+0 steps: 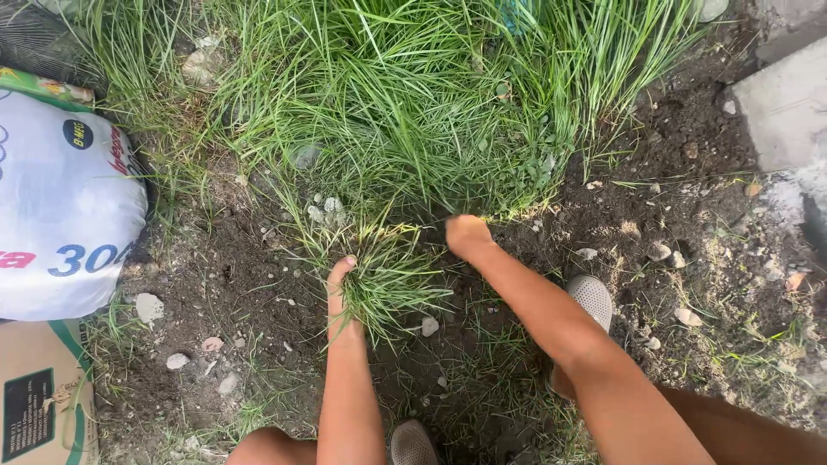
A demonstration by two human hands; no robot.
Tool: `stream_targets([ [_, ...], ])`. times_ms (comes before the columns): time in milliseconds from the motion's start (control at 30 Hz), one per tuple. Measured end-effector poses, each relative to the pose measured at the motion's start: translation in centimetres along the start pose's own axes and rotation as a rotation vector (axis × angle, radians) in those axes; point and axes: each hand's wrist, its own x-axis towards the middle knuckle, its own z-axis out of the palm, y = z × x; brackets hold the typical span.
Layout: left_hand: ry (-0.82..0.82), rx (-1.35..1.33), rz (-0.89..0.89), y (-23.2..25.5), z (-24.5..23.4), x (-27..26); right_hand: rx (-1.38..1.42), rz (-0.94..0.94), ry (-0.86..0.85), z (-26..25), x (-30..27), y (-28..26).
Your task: Pulling grass and weeds from the soil by hand and gathering them into a bag.
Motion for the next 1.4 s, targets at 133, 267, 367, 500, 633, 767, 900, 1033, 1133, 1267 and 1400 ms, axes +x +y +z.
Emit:
stream_targets([
  [133,-0.001,0.017,-0.031,-0.1,0.3,0.2,0.283,-0.057,0.006,-10.3,-4.0,-7.1],
  [267,-0.127,-0.036,0.019,-0.7,-0.4,0.8,0.294,-0.260,0.119,-14.4,-7.2,-15.1],
  [367,-0.169,-0.079,0.051,0.5,1.6,-1.6,0.299,-0.238,0.239,-14.0,-9.3,-19.4],
  [500,-0.237,-0.191,0.023,-0.2,2.2,-1.2,-0.020,-0.277,0.367,-13.9,-12.0,-21.6],
  [633,-0.236,-0.235,-0.049,-3.7,0.4,3.7,0.016,-0.266,0.290,-16.2,-13.7,-19.1],
  [767,-0.284,-0.107,0.084,-2.2,3.3,0.3,0.549,-0.205,0.385,-18.0,-12.8,-13.6],
  [900,-0.052,-0.045,0.093,0.8,4.5,-3.9,0.500,0.070,0.680,-13.1,-4.4,-5.4],
  [1033,-0.039,-0.251,0.286,-1.9,-0.6,-1.9,0.206,0.112,0.176,0.4,1.0,2.2],
  [1133,-0.171,-0.177,0.666,-4.4,-2.6,-1.3,0.089,0.289,0.241,10.2,5.8,5.1],
  [1267,-0.092,-0.126,0.684,-5.2,-1.7,-2.6,-0.268,0.259,0.074,6.2,2.2,2.1],
  [1400,0.082,-0.237,0.122,-4.1,0.8,-3.1,-0.257,0.182,-0.120,3.7,1.7,1.9],
])
